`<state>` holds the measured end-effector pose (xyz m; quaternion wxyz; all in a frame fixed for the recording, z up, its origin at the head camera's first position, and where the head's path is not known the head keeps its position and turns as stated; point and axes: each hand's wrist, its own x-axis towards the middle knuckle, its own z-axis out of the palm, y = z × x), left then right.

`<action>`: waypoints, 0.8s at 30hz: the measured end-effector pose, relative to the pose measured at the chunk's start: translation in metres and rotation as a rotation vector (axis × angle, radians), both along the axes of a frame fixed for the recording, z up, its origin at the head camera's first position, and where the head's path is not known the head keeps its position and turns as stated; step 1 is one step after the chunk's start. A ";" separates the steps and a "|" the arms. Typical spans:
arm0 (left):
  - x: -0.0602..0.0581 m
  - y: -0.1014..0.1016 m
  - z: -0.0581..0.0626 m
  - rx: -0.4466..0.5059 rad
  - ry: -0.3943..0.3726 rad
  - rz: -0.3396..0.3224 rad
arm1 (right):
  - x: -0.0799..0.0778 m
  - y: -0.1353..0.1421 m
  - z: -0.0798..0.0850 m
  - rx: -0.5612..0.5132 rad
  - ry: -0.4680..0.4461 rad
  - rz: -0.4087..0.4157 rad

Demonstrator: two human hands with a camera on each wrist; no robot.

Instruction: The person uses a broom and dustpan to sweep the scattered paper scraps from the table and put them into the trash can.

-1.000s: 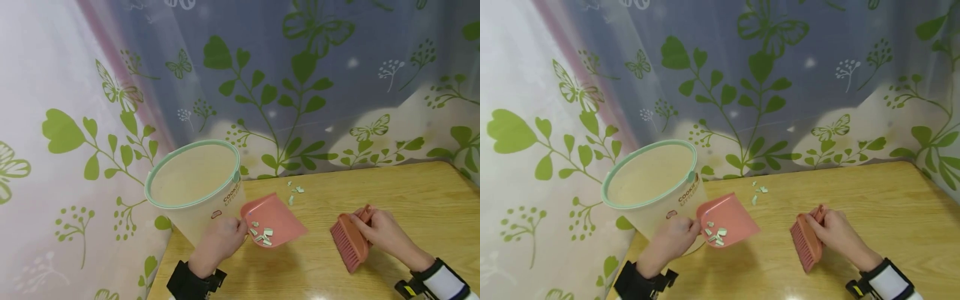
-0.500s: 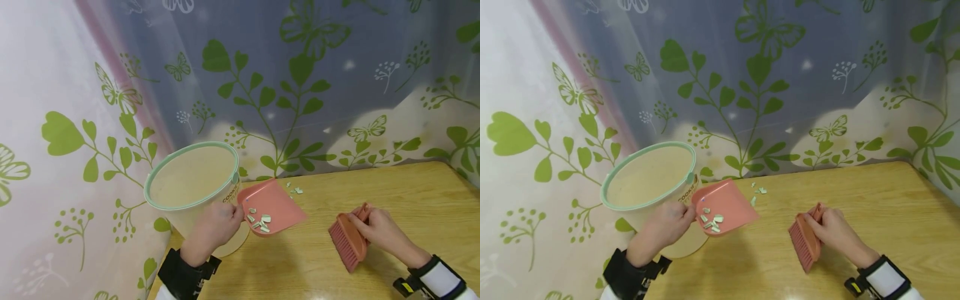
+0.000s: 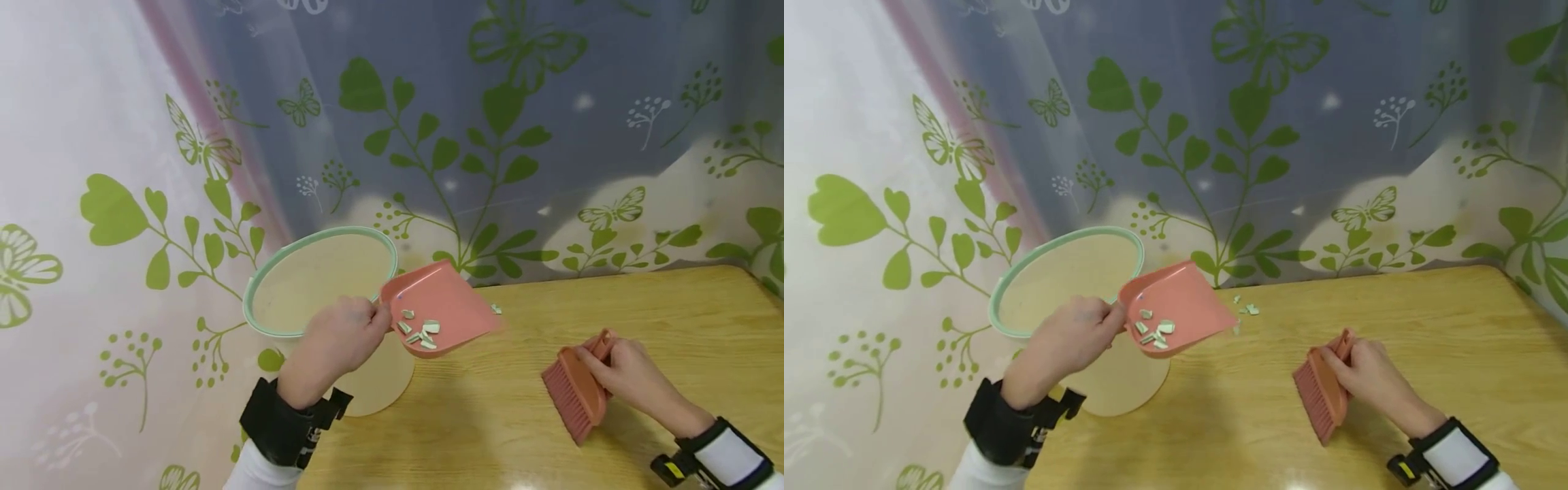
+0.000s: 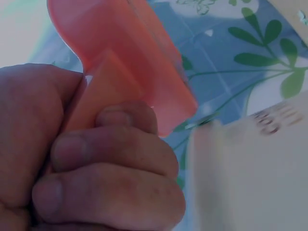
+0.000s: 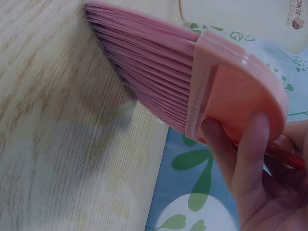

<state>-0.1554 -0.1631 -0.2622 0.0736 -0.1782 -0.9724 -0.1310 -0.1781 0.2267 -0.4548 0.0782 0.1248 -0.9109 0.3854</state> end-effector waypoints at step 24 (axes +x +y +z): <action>-0.019 -0.092 0.037 0.083 0.126 0.284 | 0.002 0.000 0.001 -0.034 -0.018 -0.016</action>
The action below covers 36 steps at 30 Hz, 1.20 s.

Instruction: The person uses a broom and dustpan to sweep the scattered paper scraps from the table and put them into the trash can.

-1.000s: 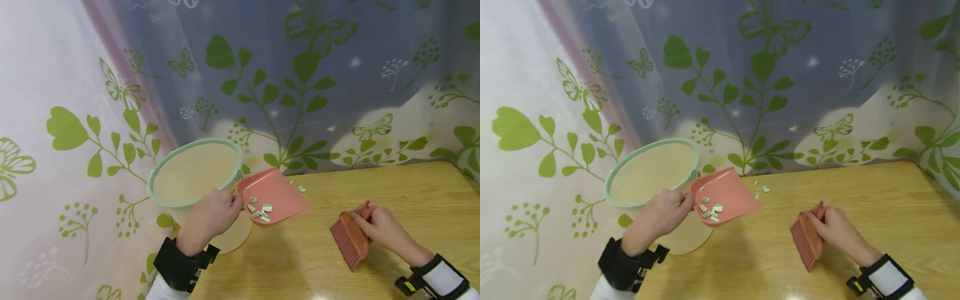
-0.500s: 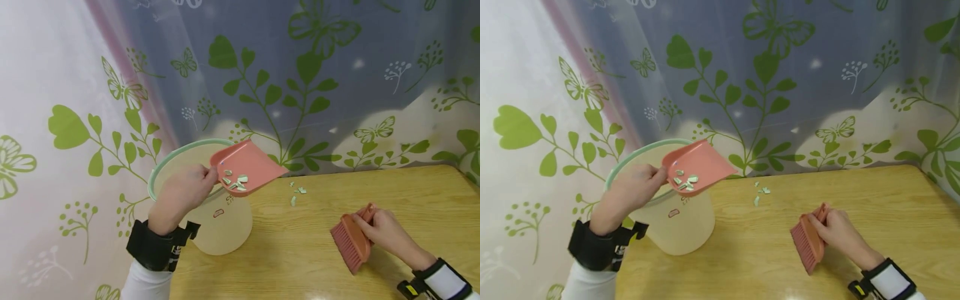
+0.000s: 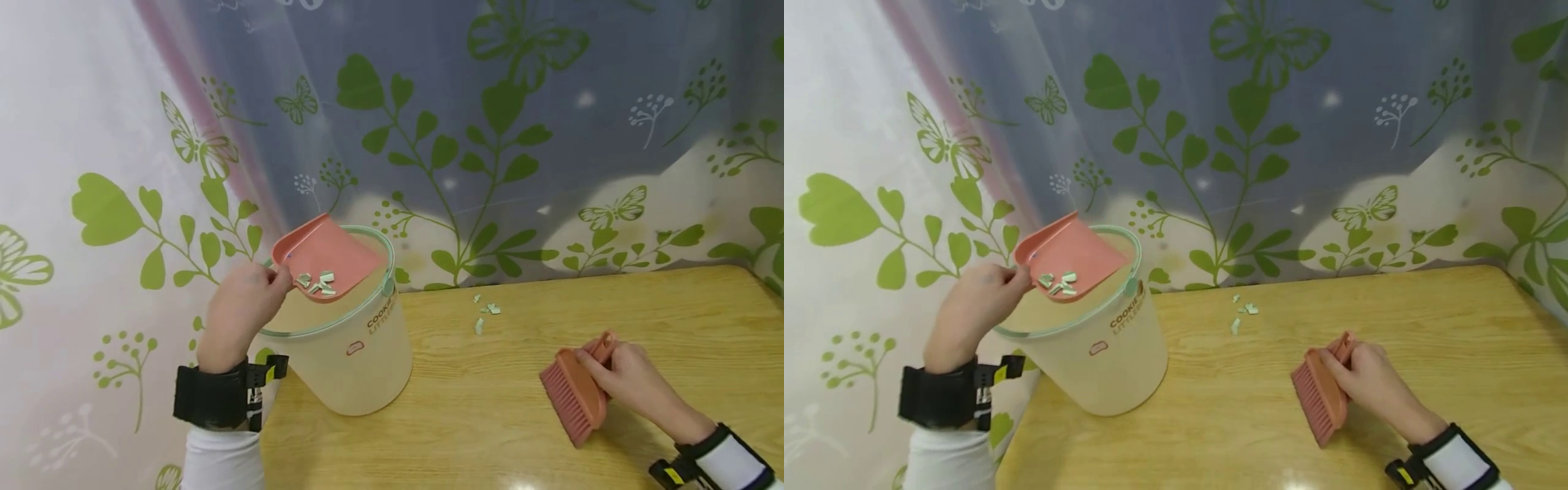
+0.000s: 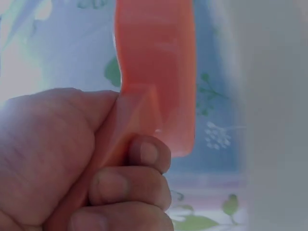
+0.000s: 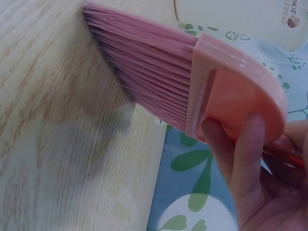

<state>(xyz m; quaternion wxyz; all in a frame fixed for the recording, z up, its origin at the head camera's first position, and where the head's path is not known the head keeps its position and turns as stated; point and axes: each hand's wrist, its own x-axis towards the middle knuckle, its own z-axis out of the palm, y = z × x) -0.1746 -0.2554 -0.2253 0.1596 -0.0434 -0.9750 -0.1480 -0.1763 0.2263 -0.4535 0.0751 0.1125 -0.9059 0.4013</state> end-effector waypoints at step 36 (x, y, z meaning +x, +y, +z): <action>-0.025 -0.011 -0.047 -0.436 0.517 -0.090 | 0.001 -0.001 -0.001 0.021 0.020 -0.005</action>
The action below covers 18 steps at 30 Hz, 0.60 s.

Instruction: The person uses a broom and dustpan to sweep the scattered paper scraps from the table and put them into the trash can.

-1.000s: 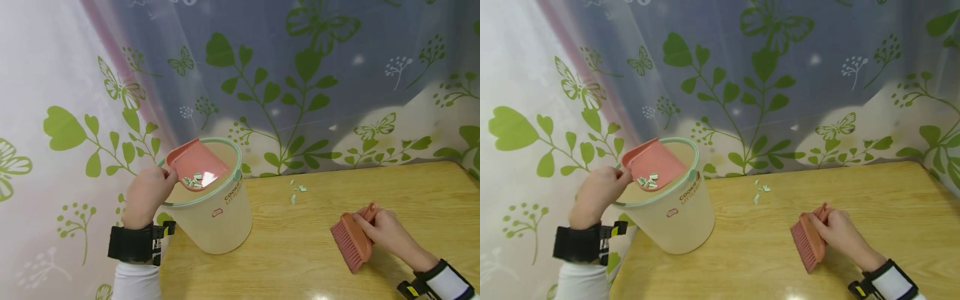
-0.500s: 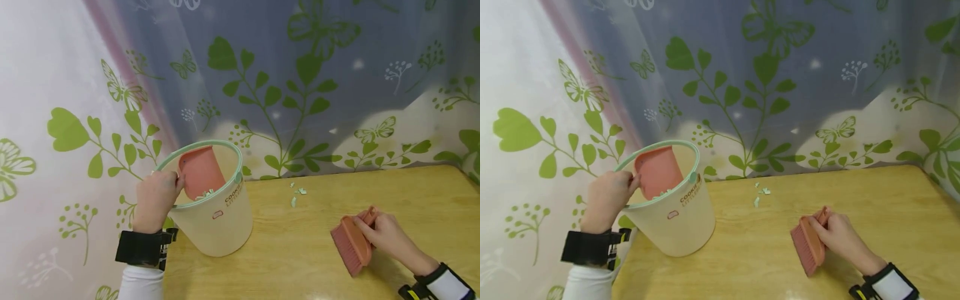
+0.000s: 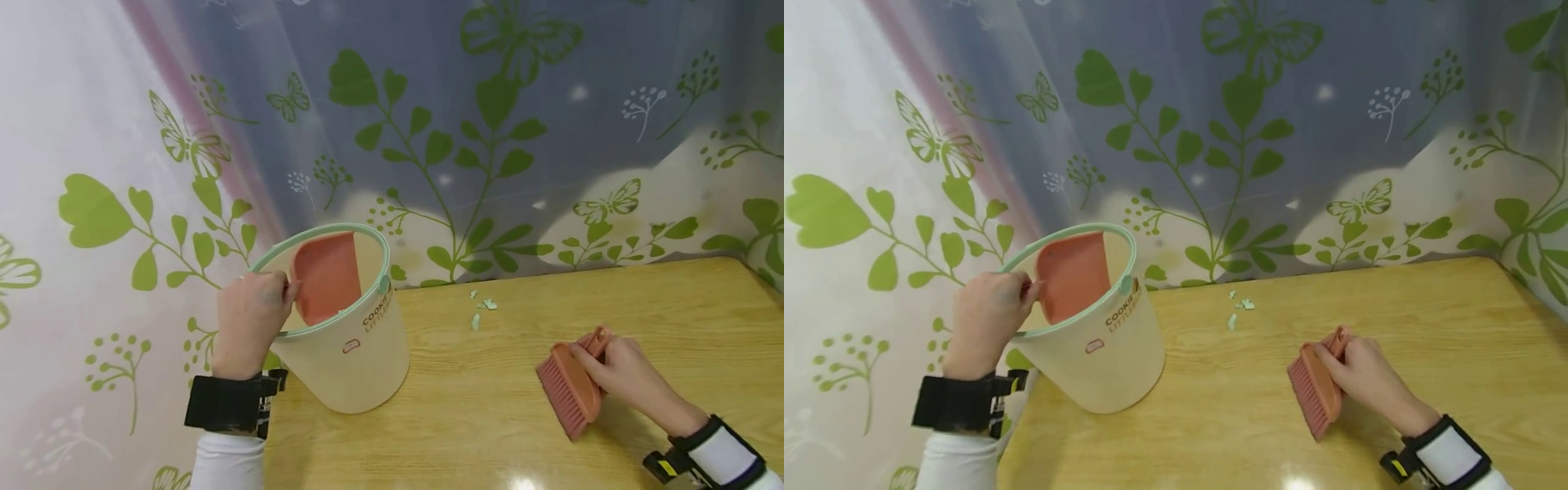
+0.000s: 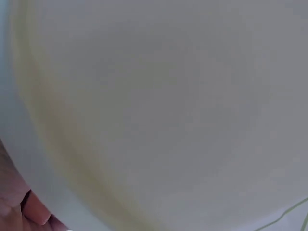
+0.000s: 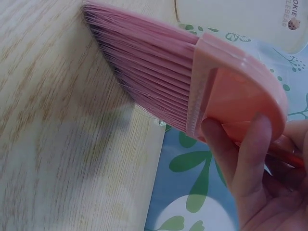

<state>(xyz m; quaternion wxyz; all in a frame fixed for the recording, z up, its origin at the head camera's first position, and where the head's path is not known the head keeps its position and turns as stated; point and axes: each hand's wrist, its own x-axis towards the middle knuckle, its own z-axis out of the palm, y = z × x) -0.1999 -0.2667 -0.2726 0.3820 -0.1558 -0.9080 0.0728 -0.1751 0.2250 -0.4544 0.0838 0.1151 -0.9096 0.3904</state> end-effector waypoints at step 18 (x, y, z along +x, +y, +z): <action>-0.003 0.007 -0.001 0.008 0.157 -0.001 | 0.001 0.001 -0.007 -0.022 0.082 0.010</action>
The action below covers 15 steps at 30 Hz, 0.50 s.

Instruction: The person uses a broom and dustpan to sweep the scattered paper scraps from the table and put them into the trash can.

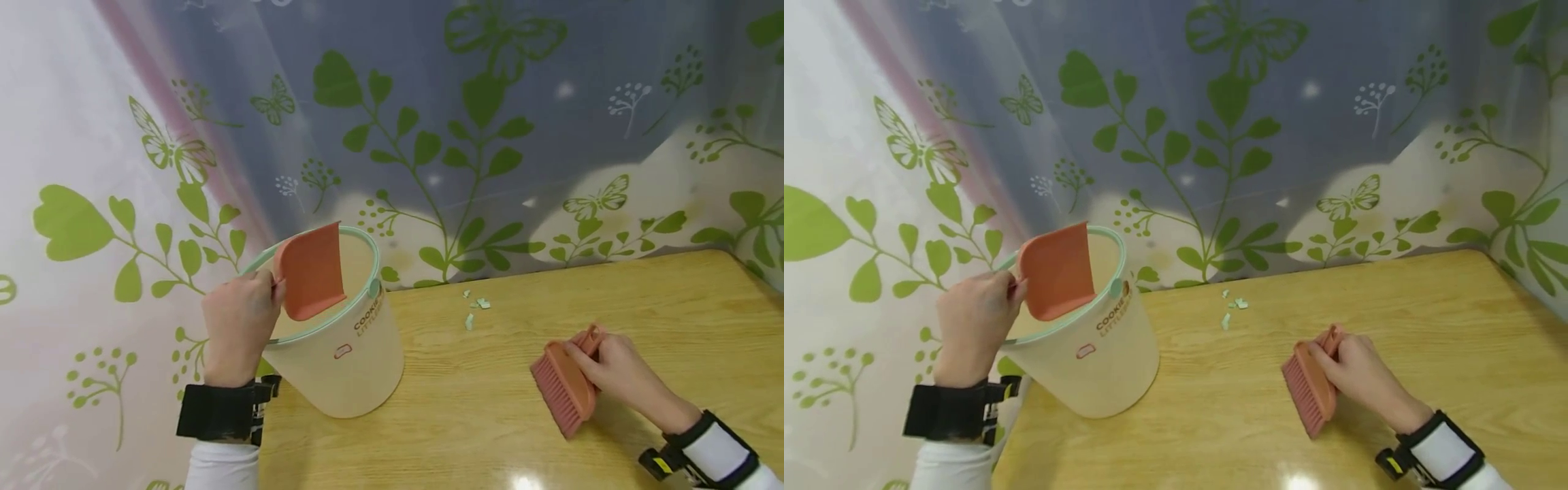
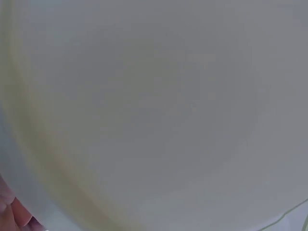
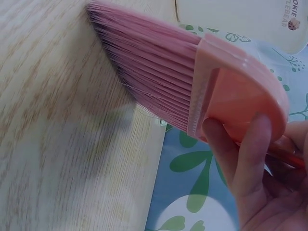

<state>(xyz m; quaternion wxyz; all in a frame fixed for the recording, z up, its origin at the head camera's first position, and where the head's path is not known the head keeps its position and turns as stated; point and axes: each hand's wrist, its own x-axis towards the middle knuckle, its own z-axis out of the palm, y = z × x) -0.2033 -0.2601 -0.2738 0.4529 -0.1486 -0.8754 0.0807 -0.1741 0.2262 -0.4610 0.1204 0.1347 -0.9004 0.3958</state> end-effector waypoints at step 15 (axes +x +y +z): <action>0.025 0.019 0.014 0.467 -0.012 0.047 | 0.001 0.000 -0.001 -0.015 -0.008 0.020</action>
